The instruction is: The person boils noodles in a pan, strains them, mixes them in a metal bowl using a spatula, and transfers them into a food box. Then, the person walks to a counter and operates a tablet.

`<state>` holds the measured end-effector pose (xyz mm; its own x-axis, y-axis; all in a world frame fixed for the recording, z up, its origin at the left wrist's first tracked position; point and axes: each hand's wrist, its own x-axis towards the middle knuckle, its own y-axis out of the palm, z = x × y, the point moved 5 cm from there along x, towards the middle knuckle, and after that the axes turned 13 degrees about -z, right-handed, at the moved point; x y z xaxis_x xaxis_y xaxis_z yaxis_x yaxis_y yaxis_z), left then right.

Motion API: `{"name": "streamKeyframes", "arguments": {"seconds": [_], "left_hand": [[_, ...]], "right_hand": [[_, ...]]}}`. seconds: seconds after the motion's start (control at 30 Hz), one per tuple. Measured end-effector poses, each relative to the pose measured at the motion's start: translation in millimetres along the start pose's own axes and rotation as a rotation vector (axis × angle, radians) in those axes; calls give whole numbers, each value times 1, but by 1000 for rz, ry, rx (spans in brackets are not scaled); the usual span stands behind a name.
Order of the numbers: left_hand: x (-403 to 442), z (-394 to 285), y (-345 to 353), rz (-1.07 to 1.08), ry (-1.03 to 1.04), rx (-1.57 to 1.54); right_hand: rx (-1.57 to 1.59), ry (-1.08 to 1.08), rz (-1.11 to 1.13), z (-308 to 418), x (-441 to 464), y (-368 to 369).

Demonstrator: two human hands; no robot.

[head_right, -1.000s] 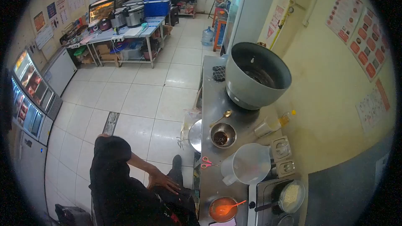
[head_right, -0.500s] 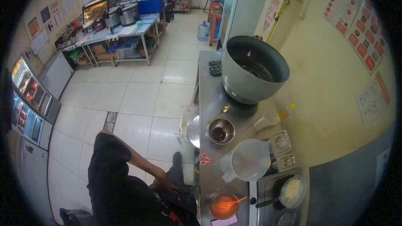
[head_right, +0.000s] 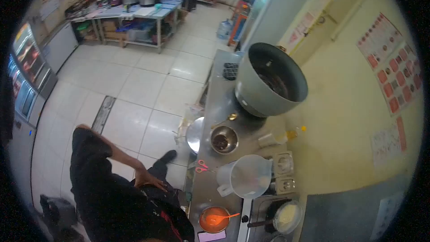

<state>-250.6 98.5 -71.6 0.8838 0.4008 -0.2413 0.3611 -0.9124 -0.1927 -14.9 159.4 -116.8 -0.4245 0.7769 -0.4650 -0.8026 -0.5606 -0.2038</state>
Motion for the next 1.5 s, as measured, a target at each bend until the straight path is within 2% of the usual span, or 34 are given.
{"name": "streamKeyframes", "arguments": {"seconds": [0.13,0.23,0.37,0.47,0.67,0.77,0.83,0.9,0.97,1.03,1.1,1.17,1.2,1.27,1.33,1.37,1.4,1.43,1.47,1.5], "left_hand": [[-26,-2,-18,112,6,-66],[-40,7,-29,96,59,-104],[-93,32,-59,-63,43,-128],[-159,54,-77,-233,-11,-189],[-301,96,-142,-433,-192,-339],[-333,174,-174,-284,-471,-151],[-343,196,-211,-223,-405,-105],[-354,188,-275,-159,-354,169],[-344,243,-342,-258,-555,180],[-362,251,-436,-511,-345,-32],[-385,276,-524,-614,-443,-109],[-408,312,-608,-679,-584,-58],[-408,344,-633,-677,-585,-54],[-417,427,-650,-564,-928,-107],[-453,434,-643,-588,-957,-202],[-463,467,-630,-507,-1030,-190],[-472,497,-623,-564,-1056,-264],[-483,526,-617,-533,-1066,-259],[-492,613,-589,-171,-1081,-334],[-508,600,-580,-536,-954,-799]], "right_hand": [[3,8,-71,27,5,10],[-40,27,-105,50,11,27],[-103,-2,-90,89,58,63],[-166,-32,-28,144,123,101],[-243,-107,68,254,265,212],[-258,-131,109,296,312,260],[-264,-122,117,314,339,279],[-260,-97,113,325,366,293],[-256,-62,98,333,398,300],[-255,-30,90,340,433,303],[-253,-2,82,350,468,304],[-250,13,75,366,509,302],[-247,15,71,377,530,301],[-249,1,62,404,573,295],[-265,-27,63,439,607,290],[-288,-71,62,464,624,285],[-320,-133,62,494,642,277],[-352,-203,43,521,669,269],[-387,-283,25,555,696,266],[-387,-243,23,567,763,261]]}}
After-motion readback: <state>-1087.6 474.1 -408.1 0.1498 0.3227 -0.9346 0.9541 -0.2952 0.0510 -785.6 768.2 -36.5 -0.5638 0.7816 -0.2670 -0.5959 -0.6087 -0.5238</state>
